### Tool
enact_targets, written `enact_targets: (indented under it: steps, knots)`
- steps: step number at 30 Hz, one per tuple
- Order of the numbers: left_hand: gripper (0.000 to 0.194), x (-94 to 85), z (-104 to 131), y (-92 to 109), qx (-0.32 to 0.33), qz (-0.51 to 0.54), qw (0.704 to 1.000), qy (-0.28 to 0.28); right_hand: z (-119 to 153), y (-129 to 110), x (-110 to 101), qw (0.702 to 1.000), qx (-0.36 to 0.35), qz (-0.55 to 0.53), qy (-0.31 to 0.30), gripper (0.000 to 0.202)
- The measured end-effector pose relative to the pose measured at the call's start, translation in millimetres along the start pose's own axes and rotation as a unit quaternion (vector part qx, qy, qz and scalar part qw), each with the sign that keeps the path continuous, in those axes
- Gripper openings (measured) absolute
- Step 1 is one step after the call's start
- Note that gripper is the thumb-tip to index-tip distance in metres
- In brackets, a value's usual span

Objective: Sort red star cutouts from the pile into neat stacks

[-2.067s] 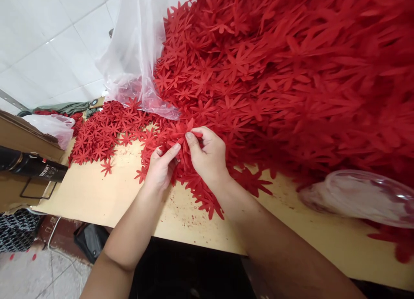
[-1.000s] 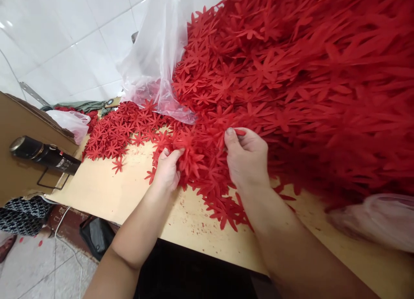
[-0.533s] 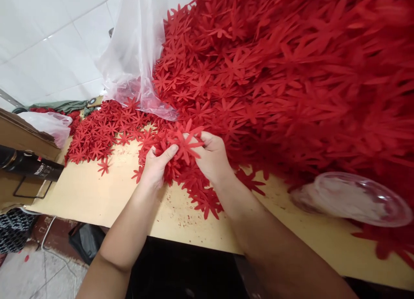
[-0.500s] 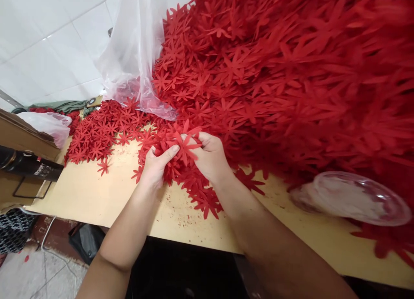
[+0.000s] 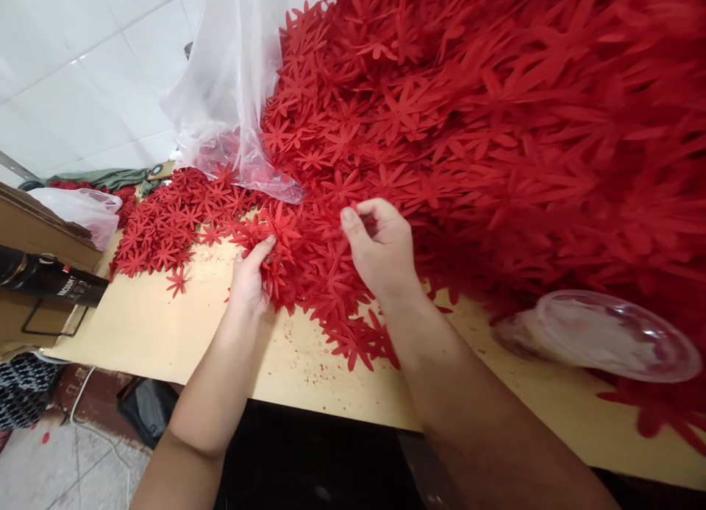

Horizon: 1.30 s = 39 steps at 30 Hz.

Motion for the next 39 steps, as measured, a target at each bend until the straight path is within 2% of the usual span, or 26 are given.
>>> enact_targets:
  steps: [1, 3, 4, 6, 9, 12, 15, 21, 25, 30, 33, 39]
  knots:
    - [0.026, -0.1, 0, 0, 0.005, -0.006, 1.000, -0.003, -2, 0, -3, 0.999, -0.031, 0.033, 0.023, 0.025]
    - [0.028, 1.4, 0, 0, 0.014, -0.029, 0.999, -0.023, -2, -5, -7, 0.991, -0.098, 0.081, 0.047, 0.026]
    - [0.029, 2.5, 1, -1, 0.020, -0.042, 0.998, -0.035, -1, -10, -7, 0.987, -0.126, 0.088, 0.042, 0.027]
    - [0.029, 4.8, 3, -3, 0.031, -0.070, 0.995, -0.060, 4, -19, -3, 0.986, -0.155, 0.063, -0.004, 0.026]
    - [0.025, 5.9, 4, -5, 0.044, -0.100, 0.991, -0.079, 11, -27, 8, 0.987, -0.125, -0.008, -0.102, 0.020]
    - [0.023, 5.2, 4, -6, 0.050, -0.130, 0.986, -0.091, 13, -24, 16, 0.987, -0.068, -0.043, -0.141, 0.023]
    - [0.022, 4.1, 3, -6, 0.053, -0.144, 0.984, -0.088, 11, -15, 18, 0.986, -0.016, -0.093, -0.134, 0.026]
    - [0.031, 6.2, 4, -6, 0.056, -0.111, 0.989, -0.078, 3, -4, 13, 0.982, 0.045, -0.172, -0.058, 0.033]
    - [0.036, 5.3, 2, -3, 0.091, -0.101, 0.989, -0.053, 0, -5, 6, 0.987, 0.053, -0.151, -0.035, 0.036]
    - [0.033, 1.8, -2, 0, 0.110, -0.094, 0.989, -0.041, 2, -8, 3, 0.988, 0.066, -0.134, -0.039, 0.043]
    - [0.029, 1.8, -1, 1, 0.110, -0.101, 0.987, -0.057, 7, -13, 8, 0.986, 0.049, -0.142, -0.071, 0.044]
    - [0.030, 8.7, 4, -4, 0.050, -0.131, 0.979, -0.149, 15, -21, 21, 0.967, 0.016, -0.173, -0.186, 0.041]
Point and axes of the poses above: each hand's wrist, its own z-axis away from the middle knuckle, its own x-axis out of the palm, y = z × x, the point moved 4 cm from there along -z, towards the middle knuckle, and after that the axes turned 14 degrees about z, right-handed, at the moved point
